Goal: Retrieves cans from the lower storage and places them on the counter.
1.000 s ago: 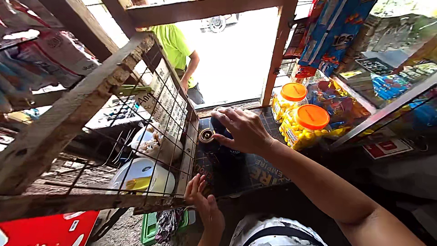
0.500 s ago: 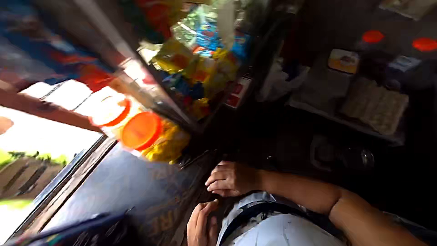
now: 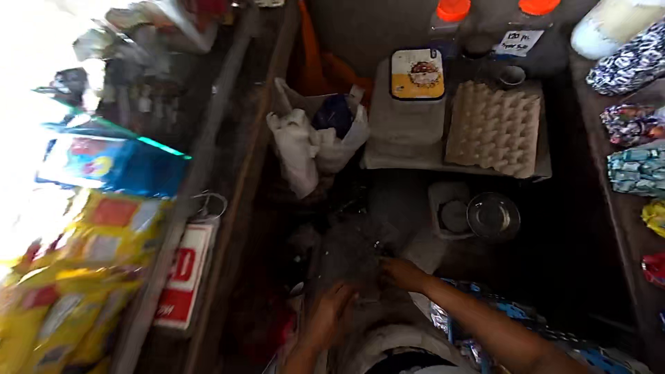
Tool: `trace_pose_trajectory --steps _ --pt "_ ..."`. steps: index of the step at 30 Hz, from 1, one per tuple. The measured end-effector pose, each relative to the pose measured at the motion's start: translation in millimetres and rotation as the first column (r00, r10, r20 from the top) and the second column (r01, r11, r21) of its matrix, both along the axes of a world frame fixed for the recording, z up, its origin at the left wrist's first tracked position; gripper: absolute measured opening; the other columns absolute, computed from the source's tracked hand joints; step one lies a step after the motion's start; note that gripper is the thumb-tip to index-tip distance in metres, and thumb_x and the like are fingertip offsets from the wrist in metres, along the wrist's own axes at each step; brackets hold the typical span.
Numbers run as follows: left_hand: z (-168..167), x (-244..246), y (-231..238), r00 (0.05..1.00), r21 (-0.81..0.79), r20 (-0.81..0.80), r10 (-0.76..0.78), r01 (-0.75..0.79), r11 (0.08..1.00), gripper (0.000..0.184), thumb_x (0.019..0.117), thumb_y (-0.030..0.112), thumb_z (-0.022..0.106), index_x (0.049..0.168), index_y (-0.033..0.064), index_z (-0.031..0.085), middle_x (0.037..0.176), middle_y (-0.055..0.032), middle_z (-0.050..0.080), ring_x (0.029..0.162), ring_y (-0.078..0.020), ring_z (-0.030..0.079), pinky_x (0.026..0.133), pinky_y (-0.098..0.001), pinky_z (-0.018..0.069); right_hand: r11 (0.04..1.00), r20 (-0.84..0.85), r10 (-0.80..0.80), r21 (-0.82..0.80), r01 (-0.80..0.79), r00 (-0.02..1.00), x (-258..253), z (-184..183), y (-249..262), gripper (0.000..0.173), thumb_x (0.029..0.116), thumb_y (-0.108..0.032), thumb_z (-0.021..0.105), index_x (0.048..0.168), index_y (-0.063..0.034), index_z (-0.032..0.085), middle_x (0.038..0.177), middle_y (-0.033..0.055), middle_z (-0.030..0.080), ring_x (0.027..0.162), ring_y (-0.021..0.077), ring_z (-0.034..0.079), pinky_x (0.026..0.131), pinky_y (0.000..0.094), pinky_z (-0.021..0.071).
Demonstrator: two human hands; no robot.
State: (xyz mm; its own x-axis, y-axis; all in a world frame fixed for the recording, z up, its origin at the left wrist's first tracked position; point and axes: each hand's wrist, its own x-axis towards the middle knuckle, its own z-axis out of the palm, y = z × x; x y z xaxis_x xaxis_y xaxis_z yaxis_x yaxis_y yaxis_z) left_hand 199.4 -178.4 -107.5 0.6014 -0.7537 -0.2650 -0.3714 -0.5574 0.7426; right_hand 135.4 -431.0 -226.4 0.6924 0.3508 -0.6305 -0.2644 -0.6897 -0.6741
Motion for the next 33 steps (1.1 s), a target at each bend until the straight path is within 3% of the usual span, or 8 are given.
trace_pose_trajectory --steps 5,10,14,18,22,27,30,33 --pt "-79 82 -68 0.958 0.084 -0.275 0.085 -0.064 0.994 0.031 0.1068 0.015 0.05 0.125 -0.003 0.067 0.123 -0.0206 0.068 0.114 -0.0288 0.066 0.104 -0.0434 0.0513 0.989 -0.125 -0.132 -0.084 0.122 0.983 24 -67 -55 0.042 0.1036 -0.023 0.058 0.143 -0.0066 0.058 0.152 0.0221 0.048 0.132 0.0396 0.056 0.11 0.0582 0.0446" --pt "-196 183 -141 0.817 0.332 -0.449 0.363 -0.225 0.916 0.057 0.1131 0.04 0.027 0.145 -0.0018 0.051 0.14 -0.0237 0.059 0.128 -0.0337 0.06 0.11 -0.0497 0.0463 0.938 -0.094 -0.329 -0.144 0.314 0.94 62 -157 -78 0.05 0.1019 -0.02 0.06 0.15 -0.0095 0.05 0.162 0.0192 0.036 0.128 0.0395 0.059 0.104 0.0542 0.0503" --pt "-312 264 -184 0.861 0.422 -0.316 0.399 -0.25 0.871 0.065 0.1117 0.047 0.026 0.147 -0.0024 0.048 0.146 -0.0276 0.052 0.137 -0.0392 0.051 0.114 -0.0556 0.0389 0.942 -0.07 -0.316 -0.142 0.304 0.946 116 -255 -88 0.056 0.1008 -0.021 0.062 0.153 -0.0111 0.045 0.163 0.0183 0.034 0.127 0.0395 0.059 0.104 0.0543 0.0508" --pt "-431 311 -203 0.901 0.492 -0.116 0.419 -0.314 0.812 0.056 0.1075 0.04 0.05 0.143 -0.0029 0.052 0.15 -0.0302 0.046 0.138 -0.0431 0.048 0.113 -0.0577 0.0398 0.925 0.046 -0.346 -0.15 0.349 0.937 187 -345 -98 0.056 0.0993 -0.016 0.063 0.152 -0.0051 0.046 0.162 0.0217 0.033 0.142 0.0392 0.045 0.114 0.0502 0.0431" --pt "-507 341 -210 0.928 0.502 0.061 0.368 -0.348 0.792 0.07 0.0993 0.033 0.066 0.153 -0.003 0.039 0.159 -0.0309 0.033 0.142 -0.0472 0.041 0.114 -0.0595 0.0382 0.889 0.166 -0.324 -0.285 0.36 0.931 266 -403 -105 0.057 0.1042 -0.016 0.053 0.155 0.0028 0.037 0.161 0.0288 0.031 0.149 0.042 0.034 0.121 0.0502 0.0327" --pt "-576 374 -215 0.95 0.486 0.218 0.222 -0.303 0.82 0.062 0.1004 0.028 0.065 0.152 0.0014 0.043 0.159 -0.0268 0.035 0.137 -0.0446 0.049 0.109 -0.0595 0.0445 0.84 0.161 -0.367 -0.365 0.401 0.916 346 -449 -112 0.038 0.1055 -0.016 0.052 0.136 0.0056 0.058 0.14 0.0294 0.057 0.135 0.0445 0.05 0.113 0.06 0.0375" --pt "-603 383 -208 0.942 0.443 0.279 0.185 -0.298 0.846 0.038 0.1015 0.016 0.061 0.136 -0.0005 0.06 0.147 -0.0246 0.051 0.131 -0.0421 0.055 0.107 -0.058 0.0465 0.814 0.02 -0.449 -0.403 0.418 0.893 372 -451 -107 0.043 0.1094 -0.017 0.045 0.146 0.0056 0.049 0.149 0.03 0.049 0.142 0.0452 0.043 0.116 0.0594 0.0334" --pt "-611 388 -199 0.951 0.455 0.256 0.172 -0.275 0.847 0.031 0.1028 0.01 0.056 0.129 -0.0039 0.064 0.145 -0.0256 0.053 0.133 -0.0417 0.053 0.11 -0.056 0.0438 0.781 -0.012 -0.502 -0.437 0.447 0.865 390 -464 -109 0.048 0.1095 -0.019 0.044 0.153 0.0026 0.042 0.154 0.0284 0.044 0.145 0.0442 0.04 0.118 0.0593 0.0321"
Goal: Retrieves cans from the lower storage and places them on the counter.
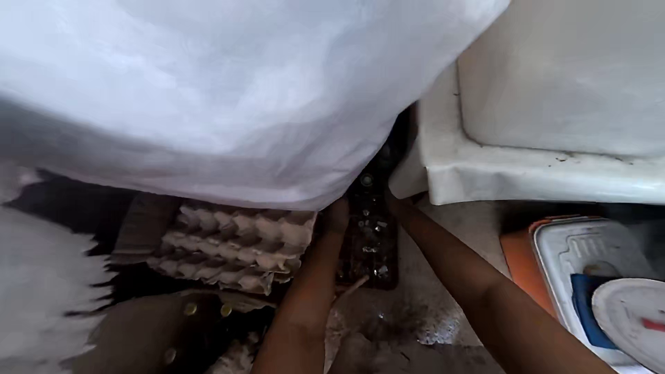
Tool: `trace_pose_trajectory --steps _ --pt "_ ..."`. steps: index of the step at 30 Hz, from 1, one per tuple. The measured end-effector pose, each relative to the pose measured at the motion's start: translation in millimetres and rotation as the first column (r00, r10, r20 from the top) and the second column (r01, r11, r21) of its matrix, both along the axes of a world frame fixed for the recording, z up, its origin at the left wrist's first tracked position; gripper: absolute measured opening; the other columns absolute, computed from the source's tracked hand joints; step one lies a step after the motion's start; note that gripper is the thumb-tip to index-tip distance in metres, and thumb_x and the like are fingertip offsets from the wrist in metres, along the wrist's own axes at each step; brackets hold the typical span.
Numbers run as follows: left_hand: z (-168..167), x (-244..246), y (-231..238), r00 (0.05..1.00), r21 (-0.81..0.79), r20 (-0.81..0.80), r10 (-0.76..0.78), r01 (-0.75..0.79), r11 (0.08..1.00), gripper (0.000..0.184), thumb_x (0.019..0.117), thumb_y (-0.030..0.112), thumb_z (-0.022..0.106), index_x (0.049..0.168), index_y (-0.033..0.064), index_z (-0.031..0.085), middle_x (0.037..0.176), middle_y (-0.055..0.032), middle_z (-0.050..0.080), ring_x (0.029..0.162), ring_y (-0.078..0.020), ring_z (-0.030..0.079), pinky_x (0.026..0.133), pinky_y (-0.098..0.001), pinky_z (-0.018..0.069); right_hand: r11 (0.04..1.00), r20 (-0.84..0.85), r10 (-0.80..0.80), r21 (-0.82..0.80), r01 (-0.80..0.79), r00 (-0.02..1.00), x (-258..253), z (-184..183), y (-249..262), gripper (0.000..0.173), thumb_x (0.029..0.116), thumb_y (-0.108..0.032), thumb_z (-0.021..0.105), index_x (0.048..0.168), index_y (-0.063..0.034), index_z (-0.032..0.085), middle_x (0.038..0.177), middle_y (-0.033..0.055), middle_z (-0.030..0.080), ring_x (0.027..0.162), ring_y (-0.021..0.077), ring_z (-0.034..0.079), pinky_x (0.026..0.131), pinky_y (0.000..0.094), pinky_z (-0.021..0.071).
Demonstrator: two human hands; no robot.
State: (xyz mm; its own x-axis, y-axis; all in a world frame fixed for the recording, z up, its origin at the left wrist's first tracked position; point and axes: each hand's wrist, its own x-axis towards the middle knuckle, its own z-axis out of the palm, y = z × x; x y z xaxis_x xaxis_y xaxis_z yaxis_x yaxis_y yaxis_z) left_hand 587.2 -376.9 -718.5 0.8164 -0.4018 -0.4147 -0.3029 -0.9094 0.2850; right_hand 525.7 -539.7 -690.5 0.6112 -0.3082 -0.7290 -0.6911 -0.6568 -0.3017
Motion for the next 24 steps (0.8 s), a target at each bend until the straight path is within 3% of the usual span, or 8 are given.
trace_pose_trajectory --steps 2,5,9,12,14,18,20,24 --pt "3 2 8 0.999 -0.064 -0.013 -0.038 0.037 0.997 0.029 0.1005 0.011 0.059 0.124 -0.0045 0.066 0.141 -0.0252 0.057 0.131 -0.0401 0.055 0.111 -0.0529 0.0444 1.0 0.055 0.022 -0.019 -0.021 0.998 -1 -2 -5 0.048 0.1099 -0.018 0.043 0.153 0.0032 0.041 0.155 0.0292 0.042 0.146 0.0446 0.038 0.119 0.0593 0.0312" --pt "41 -1 9 0.997 -0.203 -0.069 -0.031 0.016 0.979 0.04 0.0985 0.014 0.065 0.132 -0.0066 0.059 0.135 -0.0271 0.06 0.129 -0.0397 0.058 0.11 -0.051 0.045 1.0 0.191 0.028 0.0 -0.029 0.981 2 -8 -17 0.047 0.1105 -0.017 0.042 0.151 0.0066 0.041 0.156 0.0291 0.041 0.148 0.0413 0.037 0.122 0.0529 0.0279" --pt "69 -24 8 0.976 -0.234 0.144 -0.16 0.191 0.953 0.044 0.0952 0.022 0.068 0.133 -0.001 0.062 0.135 -0.0246 0.059 0.128 -0.0382 0.058 0.107 -0.051 0.0481 0.996 0.361 -0.068 0.085 0.04 0.93 16 -5 -13 0.038 0.1047 -0.001 0.05 0.14 0.0127 0.051 0.146 0.0329 0.05 0.139 0.0444 0.046 0.116 0.0522 0.036" --pt "70 -45 19 0.832 -0.274 0.493 -0.254 0.425 0.863 0.031 0.0916 0.021 0.065 0.116 0.0022 0.072 0.118 -0.0213 0.067 0.114 -0.0391 0.065 0.093 -0.0513 0.0552 0.989 0.471 0.145 -0.084 -0.119 0.87 20 -9 -18 0.036 0.0966 -0.004 0.066 0.129 0.0118 0.061 0.136 0.0332 0.058 0.131 0.0486 0.052 0.11 0.0596 0.0405" --pt "77 -54 27 0.716 -0.264 0.661 -0.223 0.5 0.825 0.024 0.0885 0.021 0.063 0.102 0.0049 0.075 0.104 -0.0171 0.07 0.099 -0.0363 0.07 0.078 -0.0483 0.0589 0.985 0.501 0.168 -0.127 -0.121 0.849 16 -3 -20 0.045 0.0956 -0.012 0.071 0.133 0.0095 0.059 0.137 0.0332 0.056 0.131 0.0498 0.051 0.11 0.063 0.0405" --pt "84 -64 32 0.71 -0.314 0.696 -0.108 0.436 0.843 0.026 0.0919 0.028 0.061 0.087 0.0058 0.074 0.093 -0.0138 0.07 0.088 -0.0314 0.072 0.068 -0.0438 0.0601 0.948 0.649 0.303 -0.283 -0.148 0.698 -14 42 3 0.061 0.092 -0.017 0.073 0.146 0.0003 0.05 0.14 0.0298 0.056 0.13 0.0482 0.054 0.105 0.0649 0.0442" --pt "89 -67 31 0.814 -0.339 0.574 -0.091 0.338 0.878 0.04 0.0948 0.04 0.065 0.096 0.0014 0.075 0.102 -0.0186 0.071 0.096 -0.0349 0.071 0.076 -0.048 0.0595 0.931 0.655 0.363 -0.276 -0.238 0.662 -31 65 20 0.061 0.0933 -0.015 0.072 0.147 -0.0001 0.048 0.136 0.0287 0.057 0.125 0.0468 0.058 0.102 0.0618 0.0488" --pt "101 -63 30 0.946 -0.244 0.299 -0.126 0.204 0.948 0.064 0.0935 0.046 0.069 0.141 0.0038 0.06 0.133 -0.0234 0.062 0.122 -0.0383 0.062 0.096 -0.052 0.0529 0.926 0.612 0.349 -0.111 -0.36 0.71 -41 61 35 0.076 0.0874 -0.007 0.076 0.154 -0.0022 0.041 0.137 0.0265 0.059 0.13 0.0437 0.054 0.11 0.0529 0.0446"
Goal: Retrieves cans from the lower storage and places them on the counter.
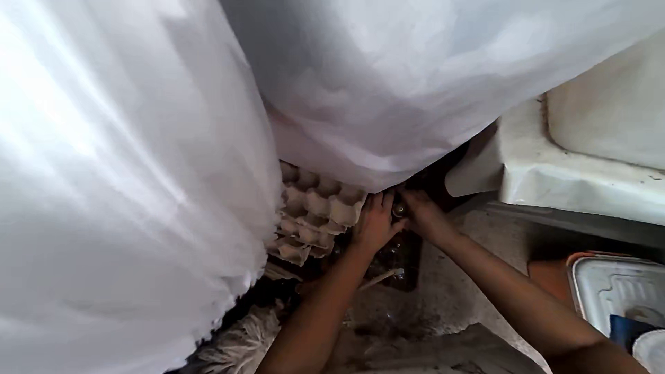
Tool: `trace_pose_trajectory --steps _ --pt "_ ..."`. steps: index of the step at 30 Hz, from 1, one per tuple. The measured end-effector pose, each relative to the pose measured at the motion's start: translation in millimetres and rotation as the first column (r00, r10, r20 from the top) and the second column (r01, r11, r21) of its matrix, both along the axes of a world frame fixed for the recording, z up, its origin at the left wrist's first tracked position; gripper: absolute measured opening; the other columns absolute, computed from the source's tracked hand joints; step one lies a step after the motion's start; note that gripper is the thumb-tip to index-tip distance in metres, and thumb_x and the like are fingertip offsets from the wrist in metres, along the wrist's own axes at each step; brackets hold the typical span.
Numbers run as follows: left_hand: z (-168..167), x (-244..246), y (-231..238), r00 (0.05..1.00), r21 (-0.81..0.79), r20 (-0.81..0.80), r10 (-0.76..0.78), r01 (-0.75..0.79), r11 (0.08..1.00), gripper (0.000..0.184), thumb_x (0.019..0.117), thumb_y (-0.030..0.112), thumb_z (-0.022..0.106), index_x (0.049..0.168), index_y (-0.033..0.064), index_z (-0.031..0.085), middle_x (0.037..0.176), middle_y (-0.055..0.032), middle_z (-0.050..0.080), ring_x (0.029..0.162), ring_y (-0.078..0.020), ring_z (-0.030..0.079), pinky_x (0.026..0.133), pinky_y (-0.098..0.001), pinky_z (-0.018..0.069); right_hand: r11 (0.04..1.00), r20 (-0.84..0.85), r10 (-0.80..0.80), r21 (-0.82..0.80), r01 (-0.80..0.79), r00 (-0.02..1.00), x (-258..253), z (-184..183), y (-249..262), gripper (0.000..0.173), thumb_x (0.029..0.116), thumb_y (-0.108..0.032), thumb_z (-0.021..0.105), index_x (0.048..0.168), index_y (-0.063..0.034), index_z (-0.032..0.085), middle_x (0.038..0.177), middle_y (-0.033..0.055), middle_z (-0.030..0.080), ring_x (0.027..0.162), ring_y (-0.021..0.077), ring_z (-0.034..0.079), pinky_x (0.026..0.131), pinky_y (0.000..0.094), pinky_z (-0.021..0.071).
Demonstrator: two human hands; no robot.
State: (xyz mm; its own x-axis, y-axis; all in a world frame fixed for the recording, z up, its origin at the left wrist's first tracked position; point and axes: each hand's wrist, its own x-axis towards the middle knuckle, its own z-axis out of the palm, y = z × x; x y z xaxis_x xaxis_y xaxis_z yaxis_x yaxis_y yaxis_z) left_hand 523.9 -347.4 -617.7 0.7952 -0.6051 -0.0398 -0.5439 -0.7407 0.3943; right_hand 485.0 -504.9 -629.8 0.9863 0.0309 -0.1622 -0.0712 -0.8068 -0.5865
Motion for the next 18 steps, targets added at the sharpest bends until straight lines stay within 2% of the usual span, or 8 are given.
trace_pose_trajectory --steps 2,4,6,9,13,14,16,18 --pt "7 5 1 0.986 0.116 -0.159 -0.048 0.067 0.991 0.058 0.0972 0.043 0.065 0.142 0.0075 0.06 0.142 -0.0221 0.055 0.132 -0.0368 0.055 0.104 -0.0515 0.0476 0.996 -0.039 0.003 0.093 0.001 0.999 0 -10 2 0.077 0.0858 -0.005 0.078 0.154 -0.0007 0.042 0.139 0.026 0.058 0.133 0.0422 0.053 0.113 0.0508 0.0424" --pt "10 10 0 0.969 0.189 -0.232 -0.079 0.125 0.974 0.05 0.0973 0.034 0.062 0.139 0.0071 0.061 0.143 -0.021 0.054 0.132 -0.0361 0.055 0.104 -0.0513 0.0469 0.991 -0.05 -0.001 0.135 0.008 0.999 2 -15 4 0.077 0.0868 -0.008 0.077 0.154 -0.0014 0.041 0.139 0.0242 0.058 0.131 0.0386 0.055 0.111 0.0476 0.045" --pt "11 11 -2 0.963 0.239 -0.256 -0.087 0.15 0.959 0.051 0.0974 0.027 0.06 0.143 0.0061 0.056 0.142 -0.0201 0.055 0.13 -0.0356 0.056 0.103 -0.051 0.0475 0.989 -0.053 -0.004 0.146 0.012 0.999 5 -16 4 0.076 0.0887 -0.01 0.077 0.155 -0.0028 0.039 0.142 0.0233 0.057 0.13 0.0369 0.056 0.11 0.0456 0.0466" --pt "11 16 -6 0.959 0.283 -0.266 -0.099 0.176 0.943 0.061 0.0977 0.029 0.063 0.152 0.0086 0.047 0.148 -0.0198 0.05 0.136 -0.036 0.05 0.108 -0.0503 0.0444 0.987 -0.072 0.033 0.16 -0.021 0.997 7 -14 1 0.081 0.0891 -0.008 0.076 0.158 -0.0036 0.034 0.145 0.0234 0.054 0.131 0.0369 0.055 0.11 0.0445 0.046" --pt "10 22 -9 0.952 0.286 -0.272 -0.141 0.219 0.933 0.058 0.0965 0.034 0.068 0.147 0.0094 0.054 0.148 -0.0219 0.049 0.138 -0.0376 0.047 0.111 -0.0503 0.0411 0.959 -0.177 0.144 0.269 -0.093 0.974 11 -2 -15 0.085 0.089 -0.003 0.073 0.16 -0.0037 0.027 0.136 0.0204 0.061 0.122 0.0294 0.062 0.105 0.0388 0.0504" --pt "9 22 -10 0.951 0.287 -0.269 -0.15 0.227 0.931 0.056 0.0968 0.035 0.068 0.146 0.0093 0.055 0.148 -0.0218 0.049 0.137 -0.0378 0.048 0.11 -0.051 0.0421 0.948 -0.205 0.161 0.304 -0.093 0.966 13 1 -20 0.08 0.0904 0.0 0.068 0.159 -0.0031 0.029 0.134 0.0202 0.061 0.118 0.0276 0.064 0.102 0.0376 0.0518" --pt "4 22 -10 0.954 0.292 -0.246 -0.174 0.244 0.925 0.05 0.0969 0.034 0.066 0.14 0.0089 0.06 0.145 -0.0211 0.051 0.134 -0.038 0.051 0.105 -0.0524 0.0463 0.951 -0.236 0.134 0.302 -0.058 0.963 22 4 -32 0.06 0.0952 0.001 0.06 0.152 -0.0018 0.041 0.13 0.0202 0.063 0.112 0.0275 0.067 0.098 0.04 0.0538" --pt "-1 18 -11 0.958 0.304 -0.222 -0.184 0.247 0.92 0.048 0.0964 0.034 0.066 0.138 0.0107 0.06 0.142 -0.0198 0.054 0.13 -0.0378 0.054 0.099 -0.0534 0.0496 0.982 -0.11 -0.039 0.181 0.058 0.993 39 -7 -40 0.04 0.0989 -0.004 0.06 0.138 0.0028 0.057 0.125 0.0235 0.067 0.109 0.0342 0.068 0.098 0.05 0.0534"
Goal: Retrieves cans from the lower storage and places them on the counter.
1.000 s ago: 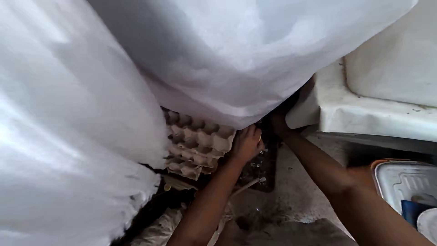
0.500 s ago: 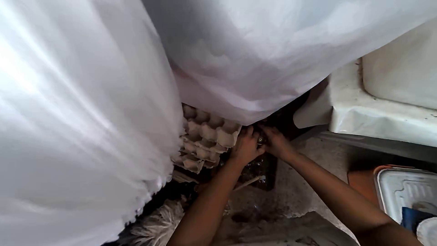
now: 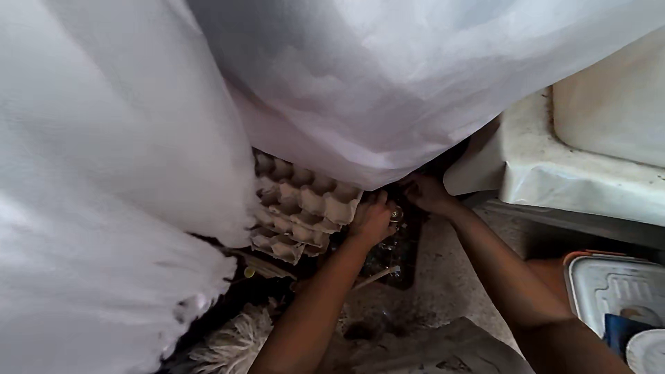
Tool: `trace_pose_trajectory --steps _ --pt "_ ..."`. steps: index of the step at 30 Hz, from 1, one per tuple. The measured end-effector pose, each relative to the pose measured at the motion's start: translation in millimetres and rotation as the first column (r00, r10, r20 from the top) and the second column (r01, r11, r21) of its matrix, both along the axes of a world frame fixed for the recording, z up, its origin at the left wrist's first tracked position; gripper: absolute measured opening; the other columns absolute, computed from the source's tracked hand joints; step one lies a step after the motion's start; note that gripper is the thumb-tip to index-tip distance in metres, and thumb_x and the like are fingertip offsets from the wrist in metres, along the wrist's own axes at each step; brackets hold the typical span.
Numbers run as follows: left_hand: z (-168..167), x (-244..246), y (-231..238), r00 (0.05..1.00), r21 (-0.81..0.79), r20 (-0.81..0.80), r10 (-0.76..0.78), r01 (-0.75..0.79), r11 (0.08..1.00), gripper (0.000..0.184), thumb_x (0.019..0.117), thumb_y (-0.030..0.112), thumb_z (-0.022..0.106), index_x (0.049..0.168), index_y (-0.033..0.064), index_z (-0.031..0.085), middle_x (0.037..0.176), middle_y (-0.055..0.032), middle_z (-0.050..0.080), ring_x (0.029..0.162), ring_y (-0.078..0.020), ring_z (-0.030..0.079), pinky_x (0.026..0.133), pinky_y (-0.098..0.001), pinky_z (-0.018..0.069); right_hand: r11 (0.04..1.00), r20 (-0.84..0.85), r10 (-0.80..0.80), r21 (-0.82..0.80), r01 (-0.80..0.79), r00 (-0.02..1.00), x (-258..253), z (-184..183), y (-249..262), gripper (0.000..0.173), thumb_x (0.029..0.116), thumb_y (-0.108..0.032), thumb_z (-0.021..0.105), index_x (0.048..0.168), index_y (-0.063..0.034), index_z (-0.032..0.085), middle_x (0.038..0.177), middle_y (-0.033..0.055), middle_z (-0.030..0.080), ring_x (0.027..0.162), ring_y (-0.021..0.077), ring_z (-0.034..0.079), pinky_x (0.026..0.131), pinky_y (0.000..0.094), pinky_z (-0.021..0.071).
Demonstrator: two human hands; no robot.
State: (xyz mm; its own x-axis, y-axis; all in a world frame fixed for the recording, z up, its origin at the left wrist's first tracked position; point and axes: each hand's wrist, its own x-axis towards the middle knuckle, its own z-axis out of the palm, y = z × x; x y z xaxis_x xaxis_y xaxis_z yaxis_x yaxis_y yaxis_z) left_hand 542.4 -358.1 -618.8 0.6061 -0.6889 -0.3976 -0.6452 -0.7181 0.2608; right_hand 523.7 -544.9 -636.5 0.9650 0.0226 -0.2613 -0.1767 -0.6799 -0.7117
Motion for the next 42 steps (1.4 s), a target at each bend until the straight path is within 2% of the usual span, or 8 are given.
trace_pose_trajectory --steps 6,11,16,24,28,32,38,42 --pt "1 -16 4 1.0 0.006 -0.008 0.003 -0.003 1.0 0.049 0.0966 0.031 0.065 0.141 0.0124 0.058 0.147 -0.0224 0.051 0.131 -0.0421 0.054 0.096 -0.0562 0.0508 0.906 -0.016 -0.394 -0.174 0.386 0.919 67 -12 32 0.048 0.1044 -0.009 0.055 0.148 0.0081 0.045 0.155 0.0297 0.042 0.146 0.0422 0.038 0.12 0.0531 0.029" --pt "-4 -24 12 1.0 -0.018 0.019 0.017 -0.016 1.0 0.046 0.0952 0.03 0.066 0.137 0.011 0.062 0.141 -0.0214 0.056 0.129 -0.0404 0.056 0.097 -0.0546 0.0513 0.94 -0.238 -0.083 -0.341 -0.003 0.968 73 16 14 0.054 0.1041 -0.007 0.053 0.152 0.0093 0.036 0.158 0.029 0.037 0.147 0.0408 0.038 0.119 0.0513 0.0319" --pt "-3 -32 25 0.984 -0.128 0.176 0.021 0.002 0.992 0.04 0.0922 0.033 0.069 0.127 0.0123 0.069 0.132 -0.0195 0.063 0.121 -0.0386 0.062 0.09 -0.051 0.0549 0.933 -0.275 -0.068 -0.359 -0.037 0.959 73 20 9 0.045 0.1063 -0.009 0.052 0.146 0.0103 0.045 0.151 0.0292 0.047 0.141 0.04 0.046 0.118 0.0496 0.0346" --pt "1 -40 40 0.835 -0.346 0.545 0.073 0.144 0.927 0.042 0.0769 0.04 0.079 0.112 0.0173 0.076 0.102 -0.012 0.071 0.092 -0.032 0.072 0.063 -0.0416 0.0595 0.901 -0.087 -0.414 -0.183 0.394 0.906 72 14 23 0.044 0.1097 -0.015 0.045 0.146 0.009 0.046 0.15 0.0263 0.05 0.14 0.0366 0.048 0.118 0.0472 0.0338" --pt "7 -44 38 0.745 -0.37 0.663 0.077 0.237 0.898 0.039 0.0801 0.044 0.072 0.108 0.0182 0.078 0.093 -0.0098 0.07 0.081 -0.0298 0.071 0.06 -0.0404 0.0575 0.883 0.28 -0.405 -0.125 0.452 0.87 37 -8 41 0.04 0.0988 -0.013 0.066 0.131 0.0104 0.061 0.14 0.033 0.055 0.134 0.049 0.05 0.113 0.0613 0.0366" --pt "26 -58 41 0.706 -0.34 0.707 0.031 0.301 0.891 0.036 0.0875 0.046 0.065 0.107 0.0187 0.077 0.086 -0.0065 0.067 0.075 -0.0262 0.067 0.06 -0.0374 0.0545 0.902 0.655 -0.18 -0.188 0.389 0.734 -8 -38 29 0.035 0.0959 -0.018 0.067 0.126 -0.0011 0.069 0.125 0.0244 0.067 0.112 0.0406 0.067 0.093 0.0522 0.0573" --pt "90 -81 57 0.729 -0.329 0.683 -0.034 0.349 0.877 0.037 0.0996 0.045 0.05 0.112 0.0204 0.074 0.079 -0.0061 0.061 0.069 -0.0258 0.062 0.056 -0.0359 0.0498 0.912 0.593 -0.168 -0.21 0.352 0.787 -97 -35 7 0.033 0.0912 -0.016 0.07 0.118 0.0023 0.073 0.113 0.0284 0.07 0.102 0.0437 0.071 0.089 0.0558 0.0582" --pt "135 -98 51 0.836 -0.324 0.548 -0.016 0.23 0.917 0.024 0.091 0.037 0.06 0.09 0.02 0.077 0.085 -0.0065 0.067 0.075 -0.0265 0.067 0.058 -0.0387 0.0548 0.93 0.526 -0.211 -0.152 0.335 0.824 -145 -4 17 0.032 0.0895 -0.011 0.071 0.12 0.0005 0.072 0.117 0.027 0.068 0.105 0.0439 0.069 0.086 0.0517 0.0601"
